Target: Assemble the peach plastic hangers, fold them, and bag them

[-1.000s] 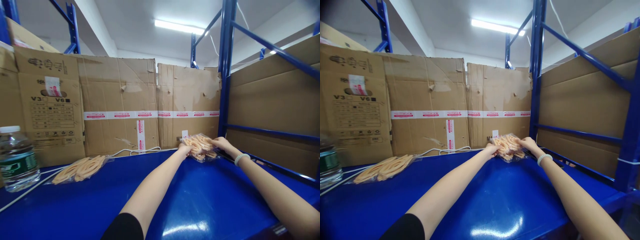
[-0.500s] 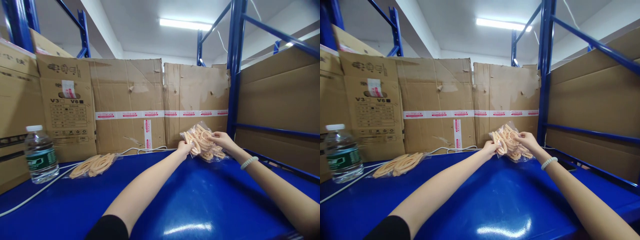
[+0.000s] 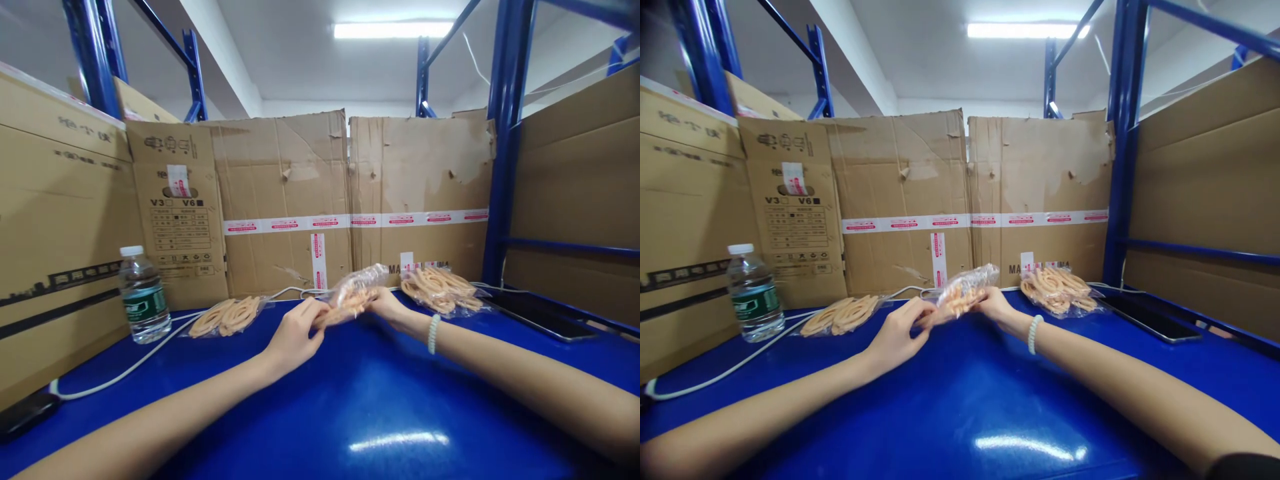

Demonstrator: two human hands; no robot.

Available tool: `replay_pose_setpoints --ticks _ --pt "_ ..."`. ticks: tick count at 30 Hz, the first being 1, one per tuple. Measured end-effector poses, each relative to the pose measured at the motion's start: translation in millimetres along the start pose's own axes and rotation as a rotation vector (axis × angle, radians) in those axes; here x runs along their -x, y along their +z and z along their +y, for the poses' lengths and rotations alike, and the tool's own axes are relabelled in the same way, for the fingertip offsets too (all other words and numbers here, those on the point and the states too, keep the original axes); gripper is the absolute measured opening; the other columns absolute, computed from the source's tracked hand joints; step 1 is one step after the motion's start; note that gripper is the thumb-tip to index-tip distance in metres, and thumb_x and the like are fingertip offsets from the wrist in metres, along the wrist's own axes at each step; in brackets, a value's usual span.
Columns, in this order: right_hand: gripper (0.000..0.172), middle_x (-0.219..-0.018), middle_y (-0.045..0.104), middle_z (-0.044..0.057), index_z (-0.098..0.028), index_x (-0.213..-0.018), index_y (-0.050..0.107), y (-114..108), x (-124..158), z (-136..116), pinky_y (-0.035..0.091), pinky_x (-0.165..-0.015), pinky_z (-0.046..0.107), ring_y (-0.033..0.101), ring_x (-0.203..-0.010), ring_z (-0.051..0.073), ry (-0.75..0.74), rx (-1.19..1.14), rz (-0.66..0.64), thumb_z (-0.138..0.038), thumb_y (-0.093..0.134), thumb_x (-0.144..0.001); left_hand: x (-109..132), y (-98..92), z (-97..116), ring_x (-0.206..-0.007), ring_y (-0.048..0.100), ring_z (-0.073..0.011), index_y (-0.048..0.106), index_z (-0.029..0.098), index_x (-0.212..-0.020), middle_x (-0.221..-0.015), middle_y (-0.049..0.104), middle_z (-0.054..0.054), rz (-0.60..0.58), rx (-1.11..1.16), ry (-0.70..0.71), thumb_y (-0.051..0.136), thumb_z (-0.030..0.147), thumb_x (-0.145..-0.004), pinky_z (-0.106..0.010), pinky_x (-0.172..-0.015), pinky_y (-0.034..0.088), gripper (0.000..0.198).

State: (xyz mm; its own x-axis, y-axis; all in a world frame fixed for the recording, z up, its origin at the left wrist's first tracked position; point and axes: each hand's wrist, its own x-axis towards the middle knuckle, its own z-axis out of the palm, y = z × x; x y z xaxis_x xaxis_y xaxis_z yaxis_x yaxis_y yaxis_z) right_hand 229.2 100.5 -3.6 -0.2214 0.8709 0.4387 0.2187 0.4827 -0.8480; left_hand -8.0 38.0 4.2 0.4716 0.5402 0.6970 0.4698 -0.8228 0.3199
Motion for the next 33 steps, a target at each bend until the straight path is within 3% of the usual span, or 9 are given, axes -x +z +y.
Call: replay_pose_setpoints --ticks 4,8,12,14,17,19,21,27,33 --pt "0.018 -0.087 0.071 0.005 -0.012 -0.088 0.066 17 -4 11 0.054 -0.081 0.038 0.067 -0.083 0.019 -0.015 0.046 -0.057 -0.012 0.068 -0.070 28 -6.8 7 -0.091 0.058 -0.0268 0.060 0.021 -0.094 -0.094 0.063 -0.008 -0.136 -0.116 0.148 0.050 0.002 -0.067 -0.039 -0.081 0.047 0.034" --pt "0.034 -0.089 0.070 0.009 -0.013 -0.095 0.065 -13 -3 7 0.054 -0.079 0.039 0.067 -0.084 0.023 -0.017 0.143 -0.025 -0.003 0.061 -0.063 31 -8.0 29 -0.089 0.059 -0.0260 0.057 0.020 -0.095 -0.094 0.063 -0.009 -0.248 -0.184 0.262 0.050 0.007 -0.068 -0.037 -0.078 0.048 0.031" --pt "0.038 -0.107 0.068 0.010 -0.015 -0.103 0.064 -43 10 -29 0.047 -0.093 0.038 0.061 -0.103 0.022 -0.105 0.231 -0.022 -0.006 0.048 -0.070 27 -15.2 49 -0.076 0.058 -0.0222 0.056 0.020 -0.090 -0.084 0.063 -0.006 -0.271 -0.133 0.284 0.051 0.018 -0.073 -0.034 -0.071 0.047 0.018" --pt "0.033 -0.105 0.069 0.007 -0.017 -0.099 0.067 -48 21 -54 0.048 -0.090 0.035 0.062 -0.100 0.020 -0.154 0.267 -0.132 -0.010 0.045 -0.075 23 -18.1 47 -0.075 0.058 -0.0208 0.057 0.020 -0.089 -0.083 0.062 -0.004 -0.215 -0.139 0.152 0.049 0.021 -0.076 -0.033 -0.071 0.046 0.015" --pt "0.028 -0.082 0.072 0.003 -0.017 -0.079 0.072 -49 38 -85 0.050 -0.076 0.029 0.066 -0.079 0.017 -0.181 0.339 -0.366 -0.010 0.046 -0.074 18 -19.0 24 -0.079 0.058 -0.0202 0.057 0.020 -0.094 -0.088 0.061 -0.004 -0.148 -0.213 -0.182 0.043 0.031 -0.085 -0.033 -0.074 0.047 0.020" --pt "0.031 -0.076 0.073 0.001 -0.017 -0.075 0.074 -50 46 -94 0.050 -0.069 0.026 0.065 -0.070 0.015 -0.207 0.540 -0.526 -0.005 0.046 -0.070 18 -17.4 3 -0.083 0.058 -0.0225 0.056 0.017 -0.102 -0.093 0.061 -0.007 -0.148 -0.242 -0.277 0.041 0.036 -0.087 -0.036 -0.077 0.047 0.028" --pt "0.036 -0.079 0.074 0.003 -0.017 -0.080 0.076 -49 51 -94 0.050 -0.069 0.026 0.066 -0.070 0.016 -0.240 0.767 -0.608 -0.001 0.046 -0.068 20 -14.5 -16 -0.088 0.059 -0.0258 0.059 0.016 -0.093 -0.091 0.062 -0.009 -0.169 -0.273 -0.362 0.039 0.039 -0.088 -0.041 -0.082 0.046 0.031" --pt "0.035 -0.097 0.074 0.007 -0.015 -0.107 0.071 -43 51 -72 0.051 -0.076 0.028 0.069 -0.085 0.019 -0.302 0.826 -0.615 -0.005 0.051 -0.080 23 -6.2 -34 -0.099 0.058 -0.0322 0.064 0.019 -0.082 -0.095 0.064 -0.011 -0.222 -0.326 -0.558 0.035 0.043 -0.091 -0.046 -0.085 0.044 0.039" --pt "0.033 -0.117 0.069 0.008 -0.017 -0.116 0.068 -42 45 -60 0.050 -0.095 0.032 0.065 -0.107 0.021 -0.309 0.459 -0.615 -0.031 0.065 -0.087 16 -9.1 -32 -0.094 0.061 -0.0224 0.065 0.017 -0.074 -0.092 0.065 -0.006 -0.322 -0.234 -0.623 0.043 0.033 -0.095 -0.040 -0.088 0.044 0.035"
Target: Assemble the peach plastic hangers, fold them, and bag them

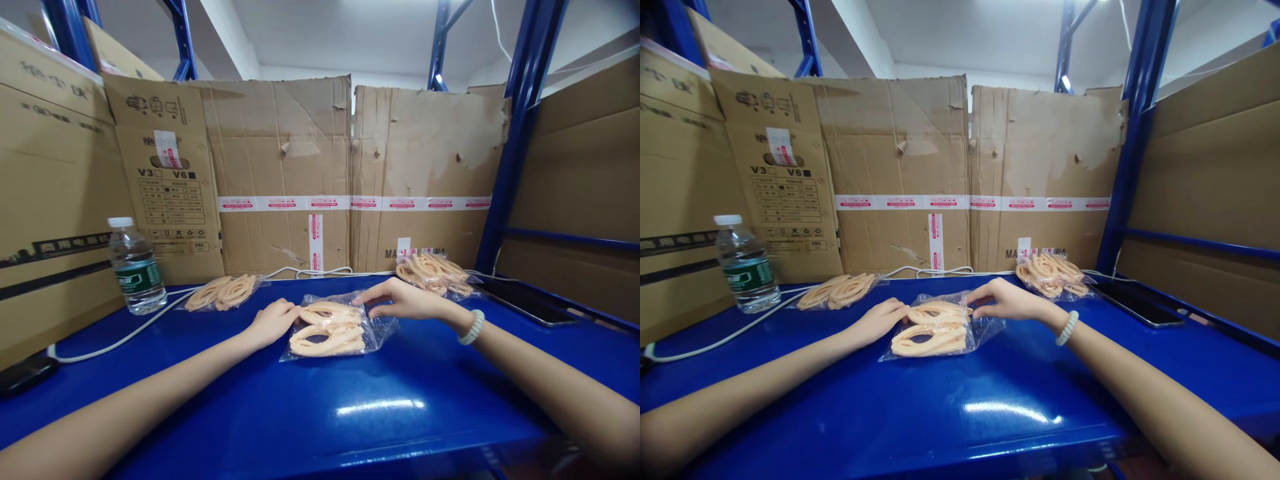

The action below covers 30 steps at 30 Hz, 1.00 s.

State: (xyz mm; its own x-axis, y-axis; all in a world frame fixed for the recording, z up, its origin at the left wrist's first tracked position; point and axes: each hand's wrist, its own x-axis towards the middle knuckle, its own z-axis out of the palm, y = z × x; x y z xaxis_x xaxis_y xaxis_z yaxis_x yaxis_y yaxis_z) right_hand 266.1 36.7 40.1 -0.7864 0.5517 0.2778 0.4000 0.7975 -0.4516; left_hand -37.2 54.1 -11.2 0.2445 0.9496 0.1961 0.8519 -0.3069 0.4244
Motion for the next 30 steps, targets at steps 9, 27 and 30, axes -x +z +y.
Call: replay_pose_setpoints --ticks 9,27,30 --pt "0.047 -0.155 0.029 0.009 -0.022 -0.149 0.032 33 -7 -24 0.019 -0.118 0.041 0.023 -0.143 0.020 -0.250 0.022 -0.146 -0.033 0.035 -0.103 9 -6.4 10 -0.081 0.062 -0.0197 0.060 0.018 -0.069 -0.078 0.067 -0.002 -0.075 0.176 0.074 0.039 0.028 -0.089 -0.029 -0.075 0.044 0.031" --pt "0.059 -0.154 0.027 0.008 -0.026 -0.149 0.031 39 -5 -57 0.023 -0.114 0.037 0.030 -0.138 0.024 -0.270 0.250 -0.166 -0.038 0.052 -0.095 17 -2.4 18 -0.059 0.056 -0.0195 0.043 0.022 -0.058 -0.054 0.055 0.001 -0.023 0.383 0.084 0.038 0.050 -0.077 -0.029 -0.059 0.042 0.034" --pt "0.061 -0.153 0.029 0.009 -0.025 -0.150 0.029 38 -5 -57 0.026 -0.112 0.039 0.033 -0.136 0.025 -0.247 0.241 -0.167 -0.039 0.052 -0.095 18 -0.9 19 -0.051 0.054 -0.0184 0.039 0.023 -0.061 -0.048 0.050 0.004 0.017 0.386 0.055 0.036 0.051 -0.081 -0.029 -0.057 0.041 0.035"
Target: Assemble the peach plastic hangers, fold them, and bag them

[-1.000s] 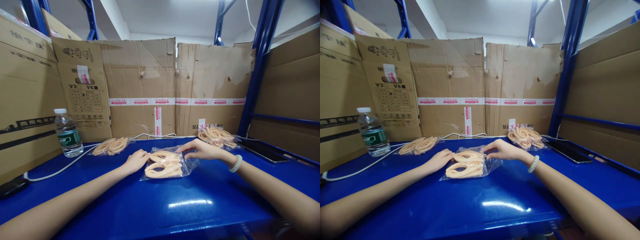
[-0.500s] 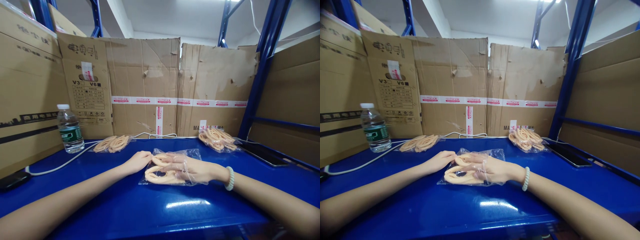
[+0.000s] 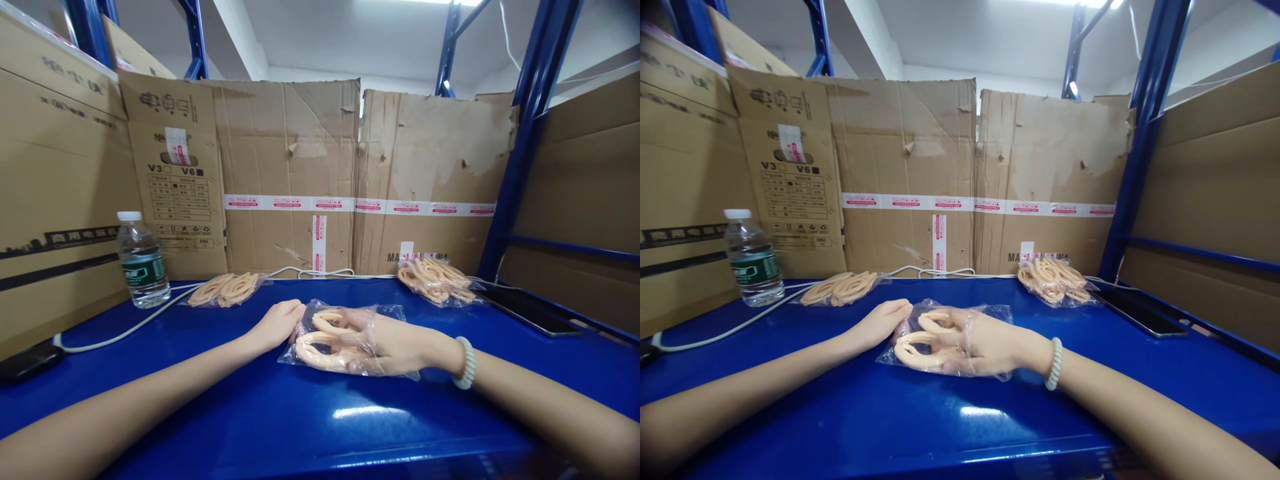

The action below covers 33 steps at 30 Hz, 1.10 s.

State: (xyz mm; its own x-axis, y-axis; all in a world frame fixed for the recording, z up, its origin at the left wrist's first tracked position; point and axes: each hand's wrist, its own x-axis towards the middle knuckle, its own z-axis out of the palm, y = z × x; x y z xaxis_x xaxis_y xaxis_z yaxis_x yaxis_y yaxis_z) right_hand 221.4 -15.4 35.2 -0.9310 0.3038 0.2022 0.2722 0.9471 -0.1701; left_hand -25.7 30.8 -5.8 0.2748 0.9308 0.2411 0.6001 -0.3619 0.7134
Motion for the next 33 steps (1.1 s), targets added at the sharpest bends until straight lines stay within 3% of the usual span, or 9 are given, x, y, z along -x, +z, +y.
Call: replay_pose_setpoints --ticks 7,12,16,20,23,27,30,33 --pt "0.063 -0.154 0.030 0.010 -0.025 -0.150 0.027 -6 4 1 0.025 -0.113 0.040 0.033 -0.137 0.025 0.019 0.008 -0.029 -0.040 0.052 -0.095 -2 -2.6 4 -0.034 0.049 -0.0157 0.037 0.024 -0.067 -0.044 0.054 0.004 -0.030 0.016 -0.058 0.033 0.051 -0.085 -0.025 -0.041 0.035 0.033" --pt "0.064 -0.156 0.025 0.012 -0.021 -0.151 0.026 -9 8 2 0.025 -0.114 0.041 0.029 -0.140 0.027 0.059 0.035 -0.090 -0.039 0.051 -0.095 -9 -16.8 1 -0.034 0.042 -0.0118 0.040 0.022 -0.065 -0.045 0.048 0.006 0.070 -0.023 -0.036 0.039 0.046 -0.085 -0.023 -0.041 0.032 0.031" --pt "0.059 -0.153 0.032 0.013 -0.021 -0.149 0.032 -12 9 2 0.031 -0.110 0.044 0.036 -0.136 0.030 0.082 0.043 -0.100 -0.037 0.051 -0.095 -18 -38.9 -1 -0.037 0.044 -0.0114 0.045 0.020 -0.067 -0.050 0.053 0.005 0.152 -0.088 -0.035 0.043 0.043 -0.087 -0.023 -0.042 0.031 0.030" --pt "0.060 -0.154 0.030 0.013 -0.023 -0.149 0.031 -13 11 9 0.034 -0.107 0.045 0.043 -0.130 0.031 0.117 0.068 -0.106 -0.035 0.051 -0.094 -28 -81.3 -6 -0.046 0.049 -0.0113 0.052 0.017 -0.069 -0.055 0.052 0.005 0.256 -0.190 -0.067 0.048 0.037 -0.092 -0.023 -0.048 0.038 0.032" --pt "0.061 -0.154 0.029 0.014 -0.024 -0.151 0.028 -11 15 22 0.035 -0.105 0.048 0.044 -0.128 0.033 0.193 0.109 -0.117 -0.035 0.050 -0.095 -35 -124.1 -19 -0.062 0.057 -0.0129 0.057 0.014 -0.074 -0.069 0.058 0.002 0.368 -0.305 -0.116 0.055 0.035 -0.094 -0.027 -0.062 0.047 0.029" --pt "0.058 -0.150 0.035 0.015 -0.023 -0.147 0.036 -10 19 38 0.031 -0.107 0.053 0.037 -0.133 0.035 0.289 0.124 -0.086 -0.047 0.046 -0.095 -34 -166.9 -52 -0.063 0.059 -0.0135 0.060 0.013 -0.084 -0.073 0.061 0.001 0.484 -0.439 -0.253 0.052 0.039 -0.096 -0.030 -0.065 0.050 0.030" --pt "0.052 -0.144 0.042 0.012 -0.023 -0.142 0.044 -17 18 33 0.033 -0.108 0.048 0.039 -0.132 0.031 0.272 0.109 0.028 -0.048 0.044 -0.097 -29 -175.5 -79 -0.065 0.061 -0.0141 0.062 0.012 -0.085 -0.075 0.063 0.000 0.504 -0.523 -0.333 0.054 0.039 -0.095 -0.031 -0.067 0.052 0.029" --pt "0.043 -0.137 0.048 0.012 -0.023 -0.134 0.052 -31 17 7 0.036 -0.107 0.044 0.044 -0.126 0.028 0.241 0.115 0.172 -0.044 0.045 -0.097 -24 -170.2 -96 -0.078 0.064 -0.0176 0.062 0.013 -0.096 -0.088 0.065 -0.003 0.574 -0.609 -0.327 0.057 0.033 -0.094 -0.036 -0.076 0.052 0.021"
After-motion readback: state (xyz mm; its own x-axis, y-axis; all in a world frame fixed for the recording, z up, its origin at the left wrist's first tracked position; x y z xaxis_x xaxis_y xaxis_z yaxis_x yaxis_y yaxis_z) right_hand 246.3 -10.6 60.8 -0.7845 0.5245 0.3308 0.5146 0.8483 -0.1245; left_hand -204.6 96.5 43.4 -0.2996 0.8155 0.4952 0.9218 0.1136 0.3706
